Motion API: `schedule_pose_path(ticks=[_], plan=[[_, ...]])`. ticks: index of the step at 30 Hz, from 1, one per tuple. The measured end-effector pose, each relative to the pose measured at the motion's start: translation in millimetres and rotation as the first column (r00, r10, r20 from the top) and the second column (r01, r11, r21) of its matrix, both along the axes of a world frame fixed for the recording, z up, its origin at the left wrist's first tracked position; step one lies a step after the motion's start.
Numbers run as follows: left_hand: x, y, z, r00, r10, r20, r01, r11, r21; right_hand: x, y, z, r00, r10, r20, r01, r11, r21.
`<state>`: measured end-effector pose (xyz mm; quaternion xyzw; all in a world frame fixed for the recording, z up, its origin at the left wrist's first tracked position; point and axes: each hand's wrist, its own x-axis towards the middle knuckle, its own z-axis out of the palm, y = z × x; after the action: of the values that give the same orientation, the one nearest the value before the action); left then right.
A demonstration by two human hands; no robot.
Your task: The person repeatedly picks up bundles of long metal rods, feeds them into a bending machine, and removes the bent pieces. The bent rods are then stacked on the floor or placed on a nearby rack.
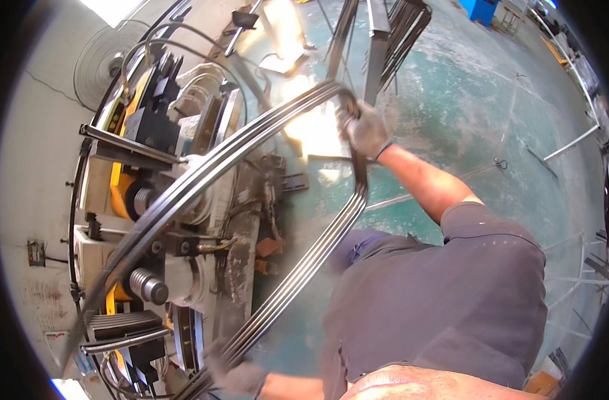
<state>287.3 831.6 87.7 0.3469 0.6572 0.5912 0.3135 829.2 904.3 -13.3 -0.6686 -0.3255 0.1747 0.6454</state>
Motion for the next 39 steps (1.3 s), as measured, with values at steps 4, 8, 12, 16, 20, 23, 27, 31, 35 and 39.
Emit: schedule_pose_path(ticks=[4,8,12,16,20,23,27,31,35,39], plan=[[126.1,-24.5,-99.0,0.609,-0.306,0.732,0.333,0.936,0.114,125.0,-35.6,79.8,0.973,-0.166,0.162,0.166,0.986,0.014],[246.3,-32.5,-141.7,0.269,-0.184,0.945,0.504,0.864,0.025,262.1,-39.1,118.9,0.847,-0.247,0.471,0.318,0.945,-0.077],[339.7,4.7,-178.6,0.176,-0.067,0.982,0.644,0.762,-0.063,400.2,3.9,104.1,0.771,-0.206,0.603,0.374,0.912,-0.166],[439.1,44.1,-226.6,0.391,0.056,0.919,0.67,0.667,-0.326,492.4,78.4,75.1,0.728,-0.073,0.682,0.451,0.799,-0.397],[528.0,58.5,-189.8,0.536,-0.293,0.792,0.766,0.562,-0.311,609.4,144.7,58.2,0.466,-0.009,0.885,0.557,0.78,-0.286],[557.8,72.7,-180.3,0.613,-0.232,0.755,0.697,0.609,-0.379,689.3,181.2,75.2,0.42,0.133,0.898,0.607,0.694,-0.386],[534.1,83.4,-204.6,0.692,-0.075,0.718,0.601,0.611,-0.515,756.0,241.1,91.9,0.402,0.158,0.902,0.664,0.628,-0.406],[497.6,70.7,-213.6,0.801,0.017,0.598,0.427,0.685,-0.591,723.9,280.3,110.8,0.454,0.2,0.868,0.713,0.502,-0.489],[462.5,50.1,-222.9,0.792,0.137,0.595,0.32,0.738,-0.595,776.6,261.7,71.3,-0.145,0.093,0.985,0.727,0.685,0.043],[457.3,20.7,-215.0,0.828,0.194,0.526,0.234,0.733,-0.639,694.7,229.7,101.9,0.208,0.246,0.947,0.68,0.659,-0.321]])
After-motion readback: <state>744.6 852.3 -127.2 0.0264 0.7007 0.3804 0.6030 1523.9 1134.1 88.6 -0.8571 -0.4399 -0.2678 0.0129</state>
